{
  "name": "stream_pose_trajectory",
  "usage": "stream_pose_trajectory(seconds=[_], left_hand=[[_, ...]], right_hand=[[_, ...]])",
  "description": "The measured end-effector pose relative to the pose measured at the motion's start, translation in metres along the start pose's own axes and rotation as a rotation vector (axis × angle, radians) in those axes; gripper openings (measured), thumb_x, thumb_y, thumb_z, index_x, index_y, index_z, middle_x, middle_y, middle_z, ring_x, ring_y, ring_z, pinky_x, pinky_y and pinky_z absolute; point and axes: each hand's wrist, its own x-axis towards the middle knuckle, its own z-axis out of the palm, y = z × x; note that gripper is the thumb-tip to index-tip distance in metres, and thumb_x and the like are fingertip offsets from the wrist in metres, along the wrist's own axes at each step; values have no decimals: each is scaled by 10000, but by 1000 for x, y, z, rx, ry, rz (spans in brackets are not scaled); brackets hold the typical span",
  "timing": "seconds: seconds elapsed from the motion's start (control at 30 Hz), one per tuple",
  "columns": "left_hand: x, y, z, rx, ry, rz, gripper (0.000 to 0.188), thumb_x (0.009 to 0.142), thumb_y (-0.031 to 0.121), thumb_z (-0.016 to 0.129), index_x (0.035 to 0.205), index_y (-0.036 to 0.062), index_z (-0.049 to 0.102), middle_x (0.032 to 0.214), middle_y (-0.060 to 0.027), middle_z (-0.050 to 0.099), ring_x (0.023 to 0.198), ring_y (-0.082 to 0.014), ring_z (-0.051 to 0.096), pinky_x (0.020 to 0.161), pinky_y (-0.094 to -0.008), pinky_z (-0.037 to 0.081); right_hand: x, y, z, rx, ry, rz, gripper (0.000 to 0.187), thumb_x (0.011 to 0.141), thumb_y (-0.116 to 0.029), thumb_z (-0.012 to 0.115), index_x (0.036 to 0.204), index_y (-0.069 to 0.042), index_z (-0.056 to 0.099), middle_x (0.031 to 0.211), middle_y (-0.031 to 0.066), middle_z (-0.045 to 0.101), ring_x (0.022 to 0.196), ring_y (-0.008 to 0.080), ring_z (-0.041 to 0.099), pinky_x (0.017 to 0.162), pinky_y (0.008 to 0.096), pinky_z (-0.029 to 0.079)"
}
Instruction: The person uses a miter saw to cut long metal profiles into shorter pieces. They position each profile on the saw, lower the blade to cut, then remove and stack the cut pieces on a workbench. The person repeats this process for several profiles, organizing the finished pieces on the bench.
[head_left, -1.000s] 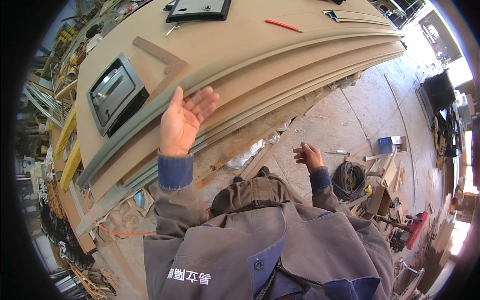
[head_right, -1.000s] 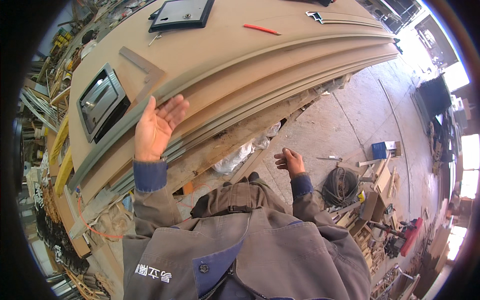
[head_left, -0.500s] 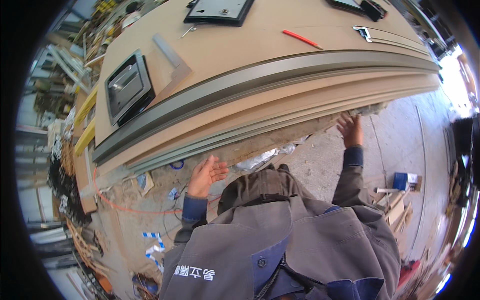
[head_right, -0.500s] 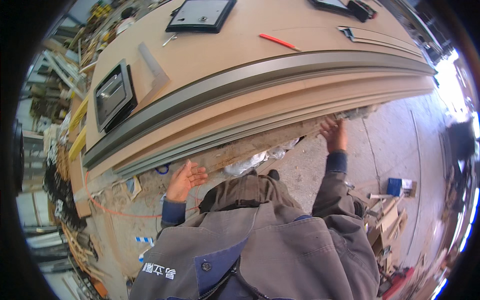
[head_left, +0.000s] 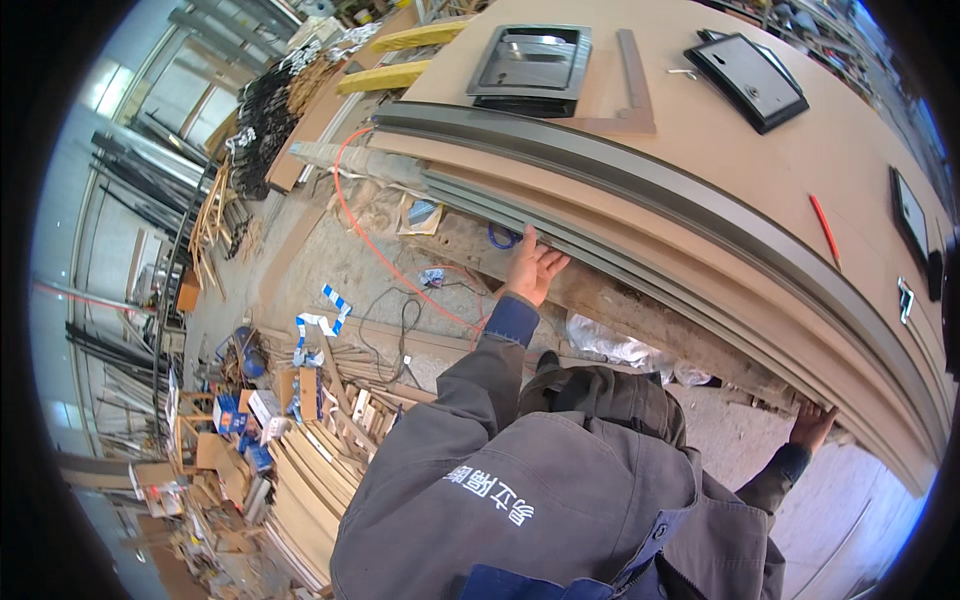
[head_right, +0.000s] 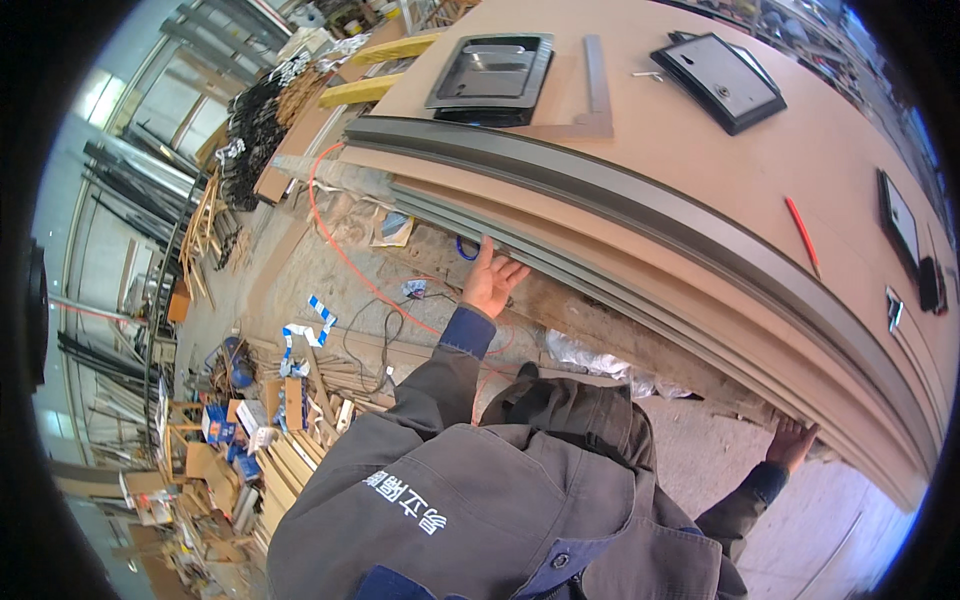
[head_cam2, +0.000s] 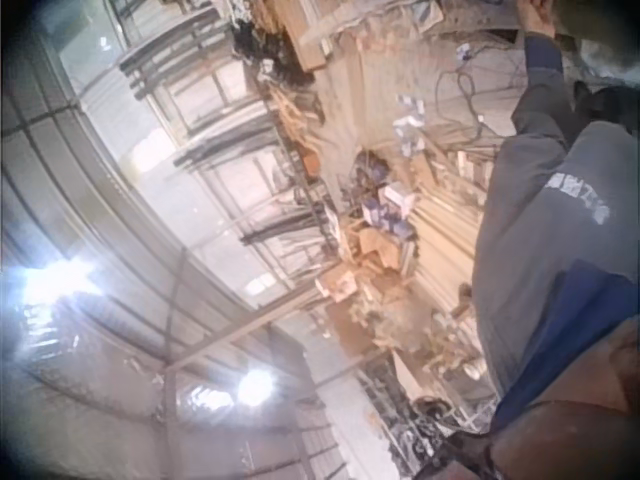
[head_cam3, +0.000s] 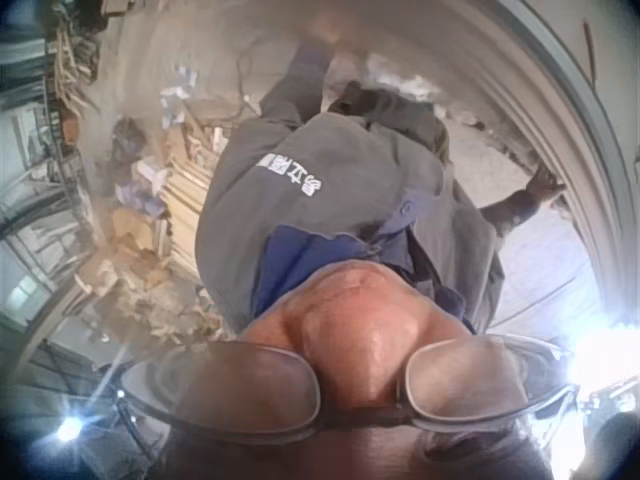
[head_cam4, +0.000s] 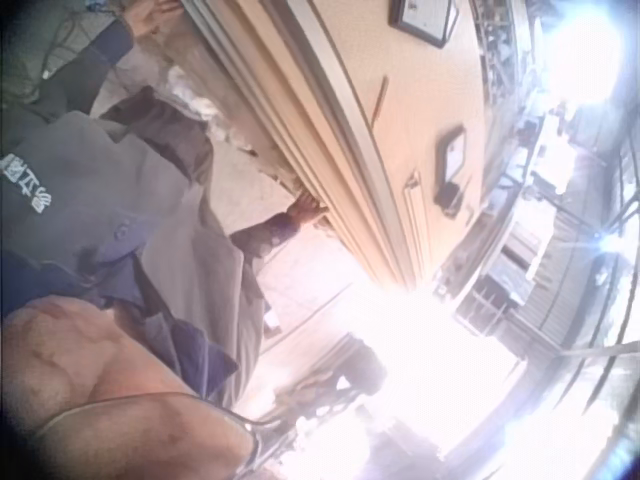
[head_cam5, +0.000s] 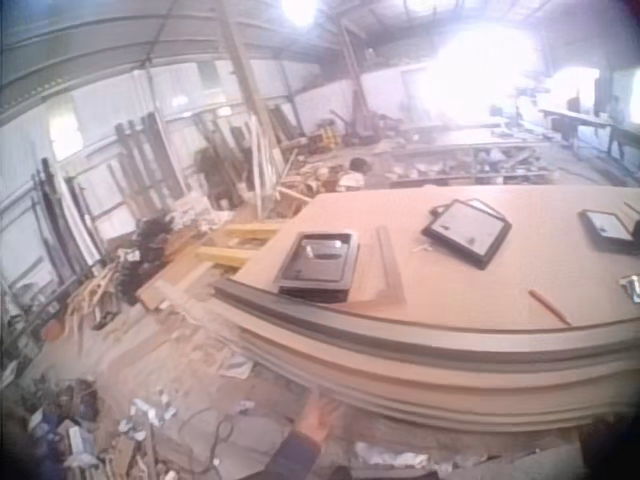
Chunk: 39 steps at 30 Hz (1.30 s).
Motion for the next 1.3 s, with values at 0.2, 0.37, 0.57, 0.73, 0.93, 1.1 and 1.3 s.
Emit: stream_pose_trajectory(seconds=[0.2, 0.37, 0.57, 0.73, 0.93, 1.1, 1.3], left_hand=[[0, -8, 28, 128, 116, 80, 427, 910, 463, 672, 1039, 67, 577, 923, -79, 617, 790, -204, 624, 714, -386, 553], [3, -9, 59, 136, 119, 49, 436, 927, 438, 658, 1090, 42, 578, 912, -83, 614, 796, -212, 629, 696, -366, 562], [-6, 10, 31, 222, 71, 7, 431, 944, 404, 641, 1135, 24, 569, 955, -127, 637, 862, -251, 655, 800, -406, 587], [3, 4, 18, 283, 3, 73, 508, 949, 447, 614, 1216, 20, 540, 1089, -196, 648, 969, -296, 660, 868, -442, 576], [11, 27, 41, 273, 88, -43, 706, 906, 627, 563, 1338, 75, 476, 1162, -166, 626, 1024, -324, 641, 881, -539, 543], [23, 30, 44, 386, 263, -21, 682, 844, 543, 671, 1307, 71, 504, 1133, -151, 617, 852, -329, 680, 704, -495, 595], [-41, 38, 40, 324, 196, 9, 556, 883, 431, 615, 1215, -8, 536, 1064, -153, 627, 911, -302, 667, 770, -452, 585]], right_hand=[[41, -11, -60, -46, 12, 92, 486, 972, -414, 584, 1351, -113, 544, 1348, 120, 559, 1245, 259, 521, 946, 309, 469], [70, -39, -129, -108, -189, 110, 509, 969, -433, 583, 1343, -90, 544, 1304, 117, 592, 1211, 230, 537, 904, 296, 455], [33, -21, -64, -124, -65, 134, 479, 989, -412, 554, 1336, -82, 543, 1310, 104, 582, 1223, 227, 527, 988, 340, 424], [37, -11, -65, -79, -50, 47, 472, 997, -401, 543, 1346, -84, 530, 1317, 103, 573, 1233, 243, 517, 1021, 363, 417], [28, -17, -53, -72, -60, 16, 546, 988, -444, 534, 1381, -69, 481, 1361, 154, 521, 1295, 308, 465, 1091, 464, 395], [8, -46, -9, -47, 99, 5, 790, 892, -627, 571, 1431, -72, 415, 1446, 199, 436, 1336, 401, 413, 1093, 579, 383], [-34, -55, -6, -30, 206, -53, 725, 949, -602, 483, 1462, -97, 398, 1455, 191, 447, 1299, 371, 473, 1090, 537, 406]])
